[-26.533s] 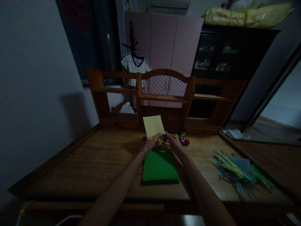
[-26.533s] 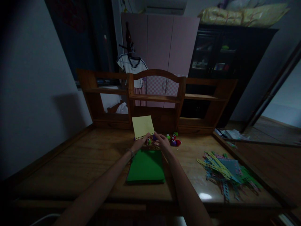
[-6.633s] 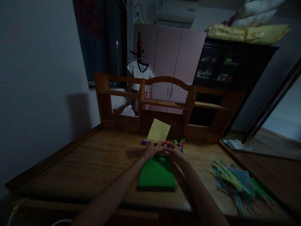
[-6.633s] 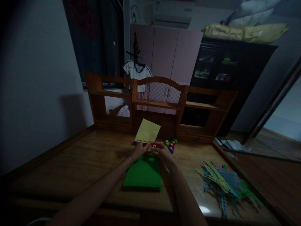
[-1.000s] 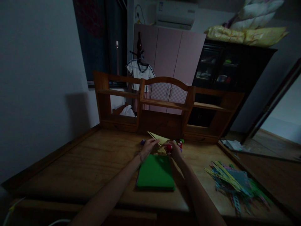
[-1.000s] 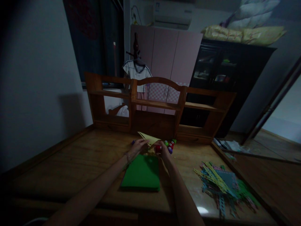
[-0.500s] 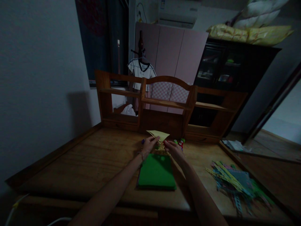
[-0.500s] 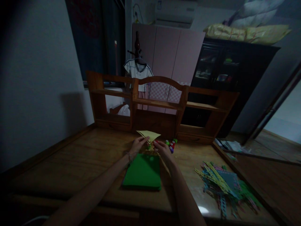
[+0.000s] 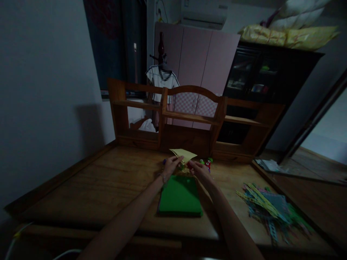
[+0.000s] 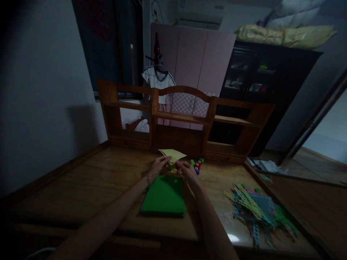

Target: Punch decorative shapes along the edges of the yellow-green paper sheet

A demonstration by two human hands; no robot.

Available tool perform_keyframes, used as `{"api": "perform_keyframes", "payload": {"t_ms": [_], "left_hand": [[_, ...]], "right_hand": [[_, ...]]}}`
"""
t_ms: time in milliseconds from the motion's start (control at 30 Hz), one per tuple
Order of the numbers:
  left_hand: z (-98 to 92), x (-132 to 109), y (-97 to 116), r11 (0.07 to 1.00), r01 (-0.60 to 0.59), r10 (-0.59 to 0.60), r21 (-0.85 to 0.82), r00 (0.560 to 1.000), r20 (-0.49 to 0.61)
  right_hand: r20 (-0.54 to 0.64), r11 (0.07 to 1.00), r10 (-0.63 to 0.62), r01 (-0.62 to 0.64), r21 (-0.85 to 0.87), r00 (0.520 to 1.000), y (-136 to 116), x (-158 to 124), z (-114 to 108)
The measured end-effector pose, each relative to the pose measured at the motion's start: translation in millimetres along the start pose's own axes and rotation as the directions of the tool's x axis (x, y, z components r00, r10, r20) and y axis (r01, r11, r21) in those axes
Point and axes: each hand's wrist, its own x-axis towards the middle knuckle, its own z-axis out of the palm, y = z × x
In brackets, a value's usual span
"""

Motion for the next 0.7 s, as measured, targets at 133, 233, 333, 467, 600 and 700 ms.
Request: {"api": "perform_keyframes", "payload": {"t_ms": [133, 233, 333, 467, 600, 700], "left_hand": [[0.2, -1, 0, 1.0, 0.016, -0.017, -0.02, 1.0, -0.002], [0.8, -2, 2, 0.999, 0.026, -0.025, -0.04, 0.999, 0.03], [0.6, -3, 4, 0.999, 0.037, -0.036, -0.033, 0.999, 0.04], [-0.3, -2, 2, 0.999, 0.036, -0.036, -0.011, 0.998, 0.042], [-0.7, -1, 0, 1.0, 0.022, -0.021, -0.012, 0.998, 0.056], [0.4, -2, 2, 1.0, 0.021, -0.021, 0.008, 0.999, 0.044]], "right_hand": [[0.028, 0.999, 0.016, -0.017, 0.044, 0.999, -7, -7, 3], [0.024, 0.997, 0.021, -0.022, 0.073, 1.0, -11, -10, 5], [0.016, 0.998, 0.016, -0.017, 0.056, 1.0, -12, -11, 6], [0.014, 0.996, 0.027, -0.028, 0.085, 1.0, -10, -9, 5], [0.014, 0.994, 0.025, -0.026, 0.11, 1.0, -5, -6, 3], [0.021, 0.991, 0.019, -0.021, 0.135, 1.0, -1, -3, 1]]}}
